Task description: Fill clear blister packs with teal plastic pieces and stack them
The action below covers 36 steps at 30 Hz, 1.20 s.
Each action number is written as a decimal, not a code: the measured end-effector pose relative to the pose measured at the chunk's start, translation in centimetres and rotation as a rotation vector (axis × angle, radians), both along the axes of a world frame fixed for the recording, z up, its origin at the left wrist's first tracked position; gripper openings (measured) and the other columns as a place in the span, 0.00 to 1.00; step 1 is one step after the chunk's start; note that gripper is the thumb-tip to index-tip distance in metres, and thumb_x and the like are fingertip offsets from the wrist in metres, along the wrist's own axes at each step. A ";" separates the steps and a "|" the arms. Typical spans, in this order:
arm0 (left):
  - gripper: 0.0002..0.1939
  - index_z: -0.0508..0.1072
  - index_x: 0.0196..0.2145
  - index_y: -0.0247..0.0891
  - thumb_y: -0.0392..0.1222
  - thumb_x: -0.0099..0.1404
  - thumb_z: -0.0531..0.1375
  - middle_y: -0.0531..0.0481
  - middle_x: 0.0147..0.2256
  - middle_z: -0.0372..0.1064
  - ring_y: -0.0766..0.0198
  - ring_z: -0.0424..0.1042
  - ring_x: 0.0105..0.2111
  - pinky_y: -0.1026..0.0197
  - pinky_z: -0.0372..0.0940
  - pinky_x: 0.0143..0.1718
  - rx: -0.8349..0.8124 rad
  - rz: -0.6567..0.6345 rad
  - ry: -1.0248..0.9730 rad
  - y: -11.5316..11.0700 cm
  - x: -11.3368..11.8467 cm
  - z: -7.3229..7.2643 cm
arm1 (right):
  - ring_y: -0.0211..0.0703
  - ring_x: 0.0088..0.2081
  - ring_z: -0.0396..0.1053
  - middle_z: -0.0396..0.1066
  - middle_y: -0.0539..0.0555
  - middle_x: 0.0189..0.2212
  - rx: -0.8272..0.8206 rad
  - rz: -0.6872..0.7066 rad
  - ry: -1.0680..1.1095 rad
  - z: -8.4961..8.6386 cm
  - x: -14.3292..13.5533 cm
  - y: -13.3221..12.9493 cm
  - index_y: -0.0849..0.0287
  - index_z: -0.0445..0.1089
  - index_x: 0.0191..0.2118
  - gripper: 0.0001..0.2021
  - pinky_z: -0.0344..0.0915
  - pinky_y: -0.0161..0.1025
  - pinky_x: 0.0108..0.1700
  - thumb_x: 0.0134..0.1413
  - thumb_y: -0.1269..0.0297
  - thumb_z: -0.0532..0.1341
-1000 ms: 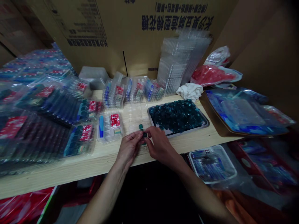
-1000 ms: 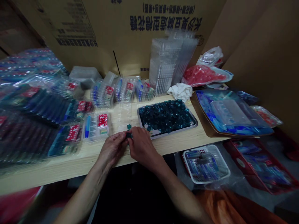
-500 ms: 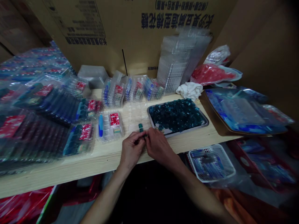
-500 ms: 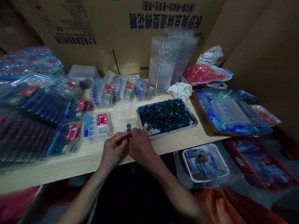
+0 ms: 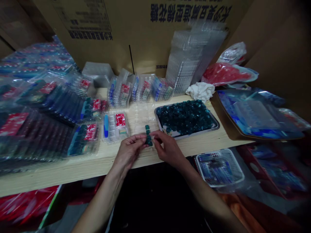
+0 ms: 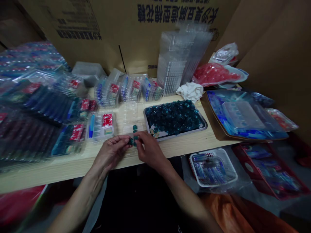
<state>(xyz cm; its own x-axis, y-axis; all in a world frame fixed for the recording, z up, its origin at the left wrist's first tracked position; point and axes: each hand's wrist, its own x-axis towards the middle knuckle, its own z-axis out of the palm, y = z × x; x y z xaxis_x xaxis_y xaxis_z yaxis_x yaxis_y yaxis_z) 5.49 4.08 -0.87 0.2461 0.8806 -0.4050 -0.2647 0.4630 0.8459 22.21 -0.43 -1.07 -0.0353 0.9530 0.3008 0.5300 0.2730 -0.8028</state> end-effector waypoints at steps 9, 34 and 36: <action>0.08 0.80 0.37 0.40 0.37 0.65 0.59 0.47 0.34 0.77 0.63 0.76 0.34 0.64 0.68 0.36 0.970 -0.380 0.675 -1.3 -0.7 -2.3 | 0.42 0.35 0.73 0.75 0.56 0.34 -0.221 -0.091 0.085 -3.1 0.6 -1.5 0.62 0.61 0.50 0.14 0.68 0.40 0.40 0.58 0.74 0.50; 0.14 0.69 0.47 0.36 0.27 0.65 0.54 0.42 0.41 0.69 0.60 0.69 0.42 0.59 0.68 0.42 1.473 0.037 0.862 -6.6 -2.9 -1.5 | 0.48 0.38 0.71 0.74 0.57 0.37 -0.354 -0.282 0.401 -3.2 2.9 -2.0 0.58 0.68 0.45 0.21 0.66 0.44 0.42 0.50 0.49 0.61; 0.12 0.69 0.46 0.38 0.29 0.67 0.54 0.44 0.41 0.68 0.61 0.70 0.43 0.59 0.68 0.43 1.319 0.199 0.756 -5.5 -2.7 -0.3 | 0.49 0.40 0.72 0.74 0.58 0.39 -0.425 -0.300 0.604 -2.6 1.1 -1.7 0.58 0.66 0.48 0.26 0.66 0.44 0.42 0.47 0.47 0.64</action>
